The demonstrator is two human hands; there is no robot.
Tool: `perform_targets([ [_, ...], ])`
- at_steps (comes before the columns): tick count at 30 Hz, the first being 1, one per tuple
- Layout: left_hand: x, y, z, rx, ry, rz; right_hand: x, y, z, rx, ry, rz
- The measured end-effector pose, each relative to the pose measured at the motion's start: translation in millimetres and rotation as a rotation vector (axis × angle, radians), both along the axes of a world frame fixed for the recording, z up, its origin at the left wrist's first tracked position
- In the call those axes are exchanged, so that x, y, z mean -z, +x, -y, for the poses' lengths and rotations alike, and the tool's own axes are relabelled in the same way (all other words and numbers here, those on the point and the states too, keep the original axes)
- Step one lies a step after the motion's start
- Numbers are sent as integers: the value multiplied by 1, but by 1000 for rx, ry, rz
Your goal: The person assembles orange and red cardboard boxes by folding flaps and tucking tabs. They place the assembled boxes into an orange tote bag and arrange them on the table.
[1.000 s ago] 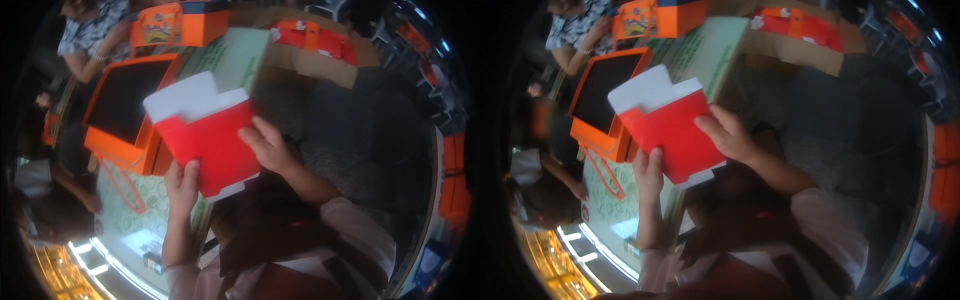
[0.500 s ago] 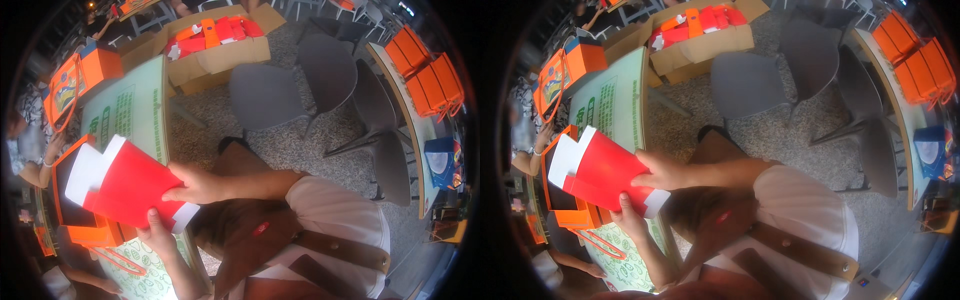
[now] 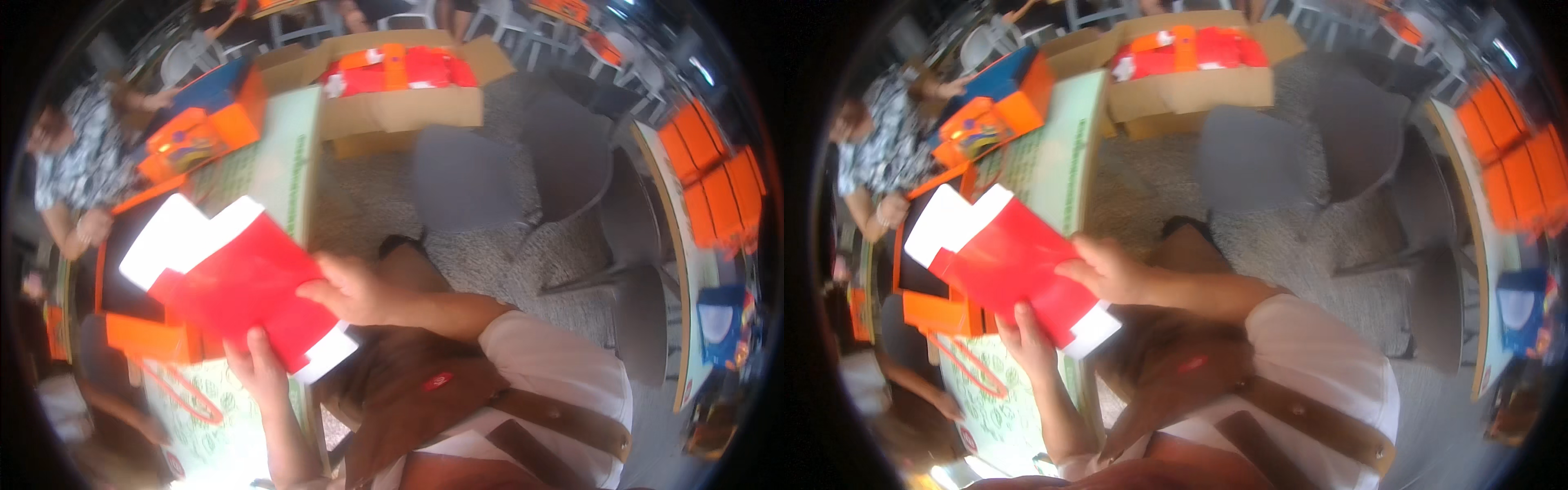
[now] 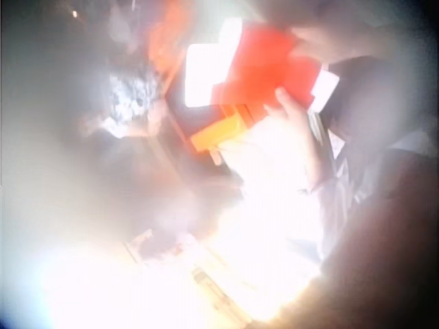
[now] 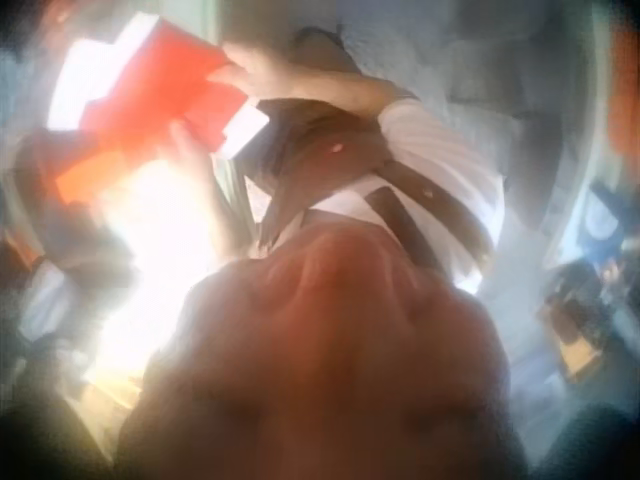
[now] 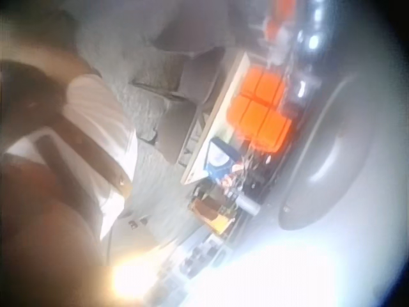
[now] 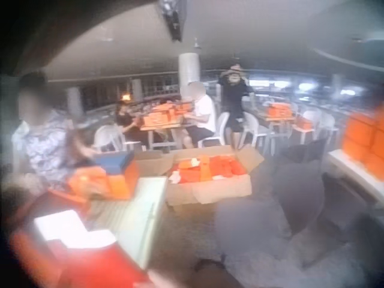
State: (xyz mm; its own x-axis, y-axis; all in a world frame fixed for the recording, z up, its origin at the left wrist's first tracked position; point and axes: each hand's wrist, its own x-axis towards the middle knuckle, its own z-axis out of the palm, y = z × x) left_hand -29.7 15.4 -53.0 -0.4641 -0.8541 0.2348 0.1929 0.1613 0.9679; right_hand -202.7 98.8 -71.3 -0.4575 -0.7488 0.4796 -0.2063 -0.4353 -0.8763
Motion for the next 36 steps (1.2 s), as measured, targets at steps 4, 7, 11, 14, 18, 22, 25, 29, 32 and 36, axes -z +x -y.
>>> perform_targets([
  [4, -18, 10, 12, -111, 106, 133, 3, -9, -15, -136, 200, -17],
  [7, -10, -6, 9, -19, -123, 112, 12, -12, -21, -87, 107, 123],
  [11, -13, -4, 3, 96, -157, 256, -5, -17, -27, -16, 130, 159],
  [14, -19, -11, -3, 181, -2, 201, -2, -31, -29, 15, 173, 163],
  [18, -16, -17, -6, 191, 21, 277, -2, -30, -28, 12, 83, 130],
  [22, -13, -17, -4, 219, -16, 305, -11, -31, -24, -23, 35, 80],
  [25, -16, -16, -3, 162, -43, 306, -10, -32, -22, -18, 41, 39],
  [29, -26, -18, -4, 71, -105, 121, -9, -28, -17, -69, 28, 36],
  [32, -33, -16, 0, 99, -9, 71, -8, -28, -15, -153, 91, 39],
  [36, -33, -20, 2, 79, 89, -44, -15, -25, -16, -176, 77, 138],
])
